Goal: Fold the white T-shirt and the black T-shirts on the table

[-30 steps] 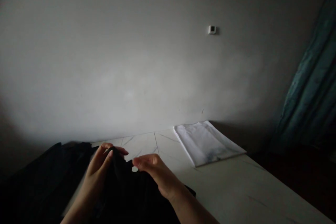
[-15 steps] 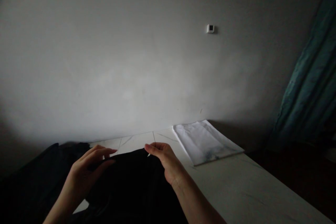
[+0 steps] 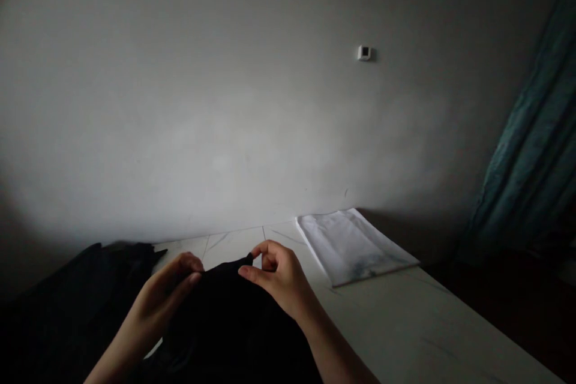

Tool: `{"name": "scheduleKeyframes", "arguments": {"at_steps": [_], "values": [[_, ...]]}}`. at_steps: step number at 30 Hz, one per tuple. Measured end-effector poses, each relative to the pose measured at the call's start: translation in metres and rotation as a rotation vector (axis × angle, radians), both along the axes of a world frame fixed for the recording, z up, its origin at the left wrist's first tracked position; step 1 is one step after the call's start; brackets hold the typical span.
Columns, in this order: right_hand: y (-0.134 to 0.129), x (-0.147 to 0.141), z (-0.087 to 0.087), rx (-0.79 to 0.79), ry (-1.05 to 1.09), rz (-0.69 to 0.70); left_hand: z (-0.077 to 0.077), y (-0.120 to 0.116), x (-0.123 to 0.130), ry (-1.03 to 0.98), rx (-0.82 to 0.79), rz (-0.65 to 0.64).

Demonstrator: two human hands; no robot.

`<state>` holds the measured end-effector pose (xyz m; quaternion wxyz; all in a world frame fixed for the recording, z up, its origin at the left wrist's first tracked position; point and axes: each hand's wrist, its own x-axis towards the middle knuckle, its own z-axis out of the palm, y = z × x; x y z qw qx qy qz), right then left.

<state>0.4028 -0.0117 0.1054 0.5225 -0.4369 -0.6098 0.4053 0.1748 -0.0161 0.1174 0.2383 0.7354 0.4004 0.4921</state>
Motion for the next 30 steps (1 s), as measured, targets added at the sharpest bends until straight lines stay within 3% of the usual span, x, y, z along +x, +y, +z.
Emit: {"name": "scheduleKeyframes", "arguments": {"at_steps": [4, 8, 13, 17, 25, 30], "values": [[-0.013, -0.009, 0.001, 0.192, -0.213, -0.012, -0.001, -0.003, 0.011, -0.020, -0.083, -0.034], [-0.017, -0.022, -0.005, 0.227, -0.303, 0.013, -0.003, -0.003, 0.013, -0.016, -0.114, -0.082], [-0.016, -0.022, -0.006, 0.265, -0.284, 0.010, -0.005, 0.001, 0.005, 0.049, 0.082, 0.048], [-0.020, -0.020, -0.001, 0.365, -0.370, -0.016, -0.004, 0.001, 0.001, 0.177, 0.215, 0.019], [-0.019, -0.019, -0.006, 0.419, -0.484, -0.061, -0.004, -0.004, 0.003, 0.289, 0.299, 0.039], [-0.019, -0.021, -0.006, 0.430, -0.480, -0.044, -0.012, -0.008, 0.013, 0.310, 0.219, 0.012]]}}
